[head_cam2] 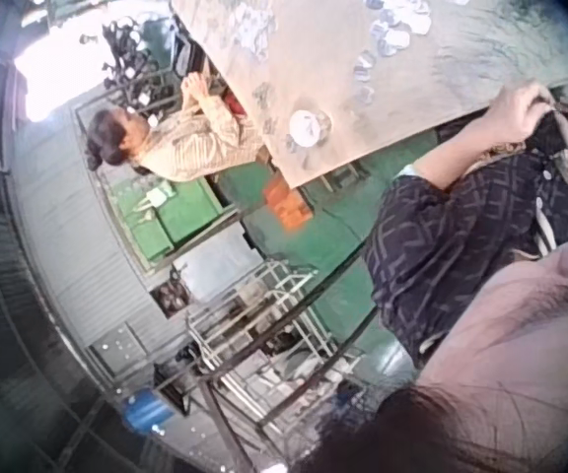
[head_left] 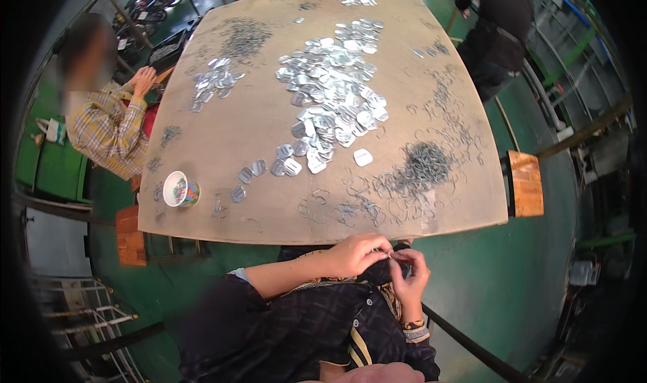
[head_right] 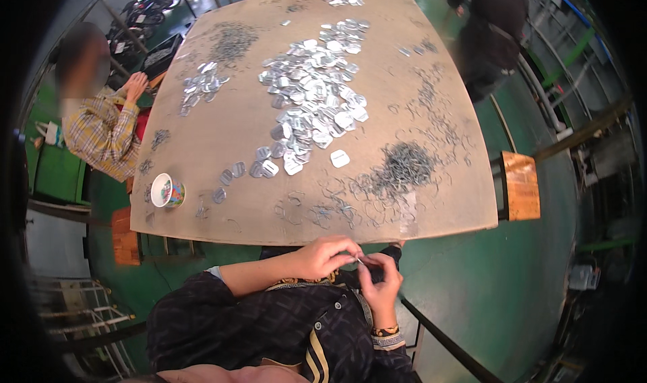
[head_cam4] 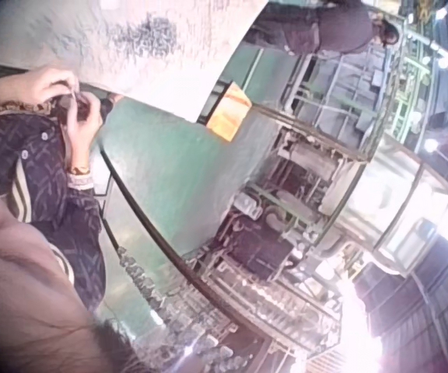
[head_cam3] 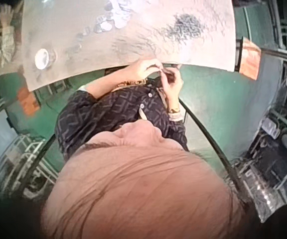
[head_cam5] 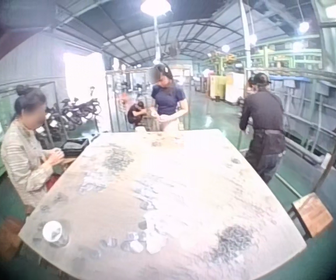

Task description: The person sits at a table and repeatedly picks up small metal tags and wire loops, threading the loops through the tags to form a chain. The person occasionally lifts the assembled chain to inspect it before continuing the assembly process.

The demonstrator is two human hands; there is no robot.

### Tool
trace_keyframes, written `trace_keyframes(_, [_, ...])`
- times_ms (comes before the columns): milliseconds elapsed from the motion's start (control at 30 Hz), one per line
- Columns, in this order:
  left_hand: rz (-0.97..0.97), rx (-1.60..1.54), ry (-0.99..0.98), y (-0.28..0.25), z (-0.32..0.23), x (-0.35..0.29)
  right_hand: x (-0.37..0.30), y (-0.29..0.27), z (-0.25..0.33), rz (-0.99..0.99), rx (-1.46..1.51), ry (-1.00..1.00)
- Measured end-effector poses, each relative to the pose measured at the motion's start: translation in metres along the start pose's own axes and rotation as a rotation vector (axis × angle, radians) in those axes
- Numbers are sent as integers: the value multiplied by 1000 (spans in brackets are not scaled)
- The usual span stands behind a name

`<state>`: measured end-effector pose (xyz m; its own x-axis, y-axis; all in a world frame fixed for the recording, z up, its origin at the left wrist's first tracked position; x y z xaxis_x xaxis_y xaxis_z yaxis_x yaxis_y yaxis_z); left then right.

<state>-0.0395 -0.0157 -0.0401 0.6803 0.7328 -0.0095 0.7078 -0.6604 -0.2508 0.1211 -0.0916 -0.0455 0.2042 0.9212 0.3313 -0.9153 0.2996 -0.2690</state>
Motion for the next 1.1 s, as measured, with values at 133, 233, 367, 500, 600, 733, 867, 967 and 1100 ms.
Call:
trace_keyframes(133, [-5,46,56,4,7,-8,29,1,-11,7,-80,9])
trace_keyframes(233, [-38,86,68,6,11,-16,72,29,-18,167,-171,-153])
trace_keyframes(367, [-89,84,84,7,16,-25,137,87,-35,336,-362,-257])
trace_keyframes(500, [-76,86,114,12,21,-25,174,118,-72,282,-582,-417])
trace_keyframes(600, [-66,78,91,7,19,-29,185,134,-91,389,-614,-297])
trace_keyframes(733, [-80,49,96,5,24,-26,195,131,-91,380,-646,-156])
trace_keyframes(867, [-88,22,101,5,19,-25,192,122,-64,377,-581,-189])
trace_keyframes(967, [-70,-34,117,11,16,-23,168,87,-61,355,-132,-32])
trace_keyframes(1100, [-85,-10,110,9,11,-23,115,47,-33,251,273,179])
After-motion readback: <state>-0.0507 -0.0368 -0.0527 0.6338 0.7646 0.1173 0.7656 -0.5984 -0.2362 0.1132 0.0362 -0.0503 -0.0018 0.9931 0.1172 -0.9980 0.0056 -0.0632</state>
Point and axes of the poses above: each hand's wrist, its own x-axis towards the middle knuckle, its own y-axis out of the palm, z = x × y, the point moved 3 cm from there along x, towards the middle knuckle, and after that the axes turned 10 degrees about -y, right-handed, at the moved point
